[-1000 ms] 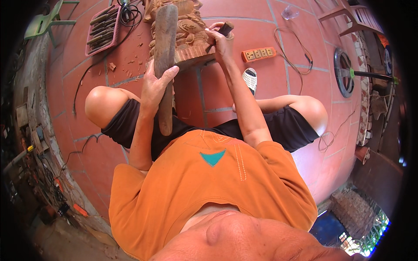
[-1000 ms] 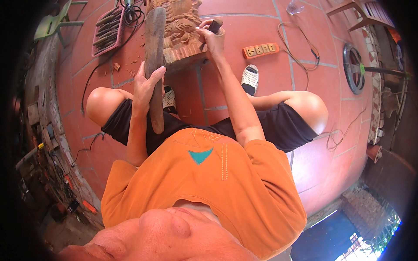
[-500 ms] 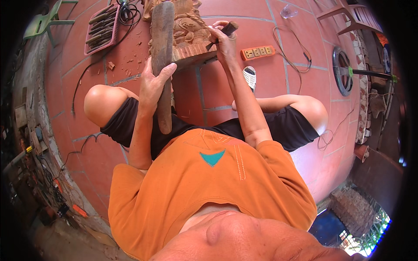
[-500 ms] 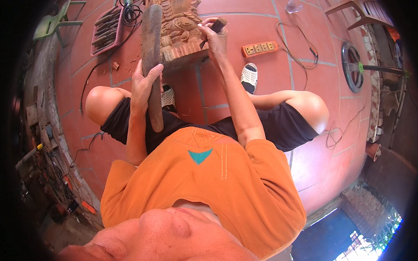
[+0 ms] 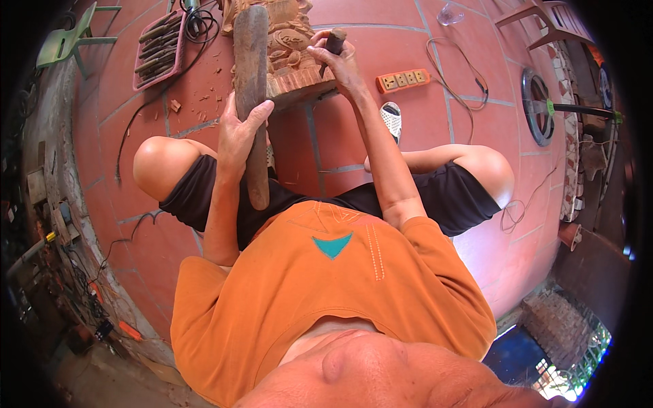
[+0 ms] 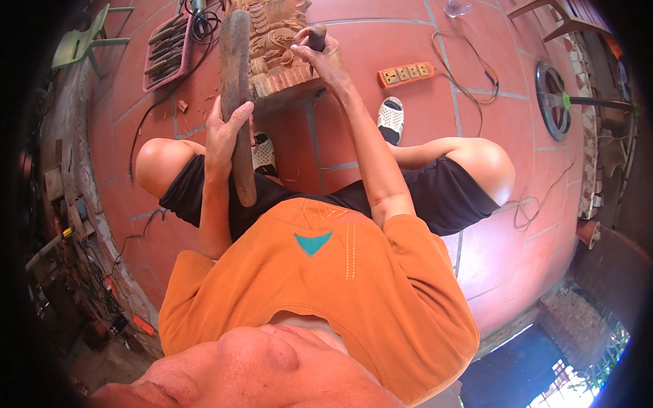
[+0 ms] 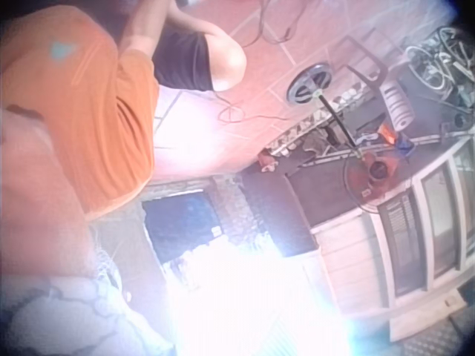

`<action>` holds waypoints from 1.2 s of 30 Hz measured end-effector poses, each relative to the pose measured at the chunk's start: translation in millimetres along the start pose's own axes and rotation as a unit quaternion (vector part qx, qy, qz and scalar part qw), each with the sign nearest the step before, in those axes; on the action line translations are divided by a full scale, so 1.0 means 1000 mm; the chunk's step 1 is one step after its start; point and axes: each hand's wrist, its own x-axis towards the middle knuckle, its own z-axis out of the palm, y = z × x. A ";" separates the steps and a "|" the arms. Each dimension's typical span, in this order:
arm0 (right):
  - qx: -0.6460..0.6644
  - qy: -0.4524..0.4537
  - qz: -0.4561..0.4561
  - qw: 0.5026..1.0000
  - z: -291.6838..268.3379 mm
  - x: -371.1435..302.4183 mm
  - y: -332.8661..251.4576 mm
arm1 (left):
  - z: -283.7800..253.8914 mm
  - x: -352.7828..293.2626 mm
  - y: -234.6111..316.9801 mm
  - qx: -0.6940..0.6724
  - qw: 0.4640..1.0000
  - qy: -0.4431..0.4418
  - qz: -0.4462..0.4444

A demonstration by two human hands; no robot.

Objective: The person carves a wooden block using a chisel and mallet. They hold the chisel against the wood and strike it with the mallet to shape the surface.

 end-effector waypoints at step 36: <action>-0.193 -0.159 -0.009 0.968 -0.010 0.013 -0.020 | -0.003 -0.003 0.003 -0.014 1.000 0.010 0.003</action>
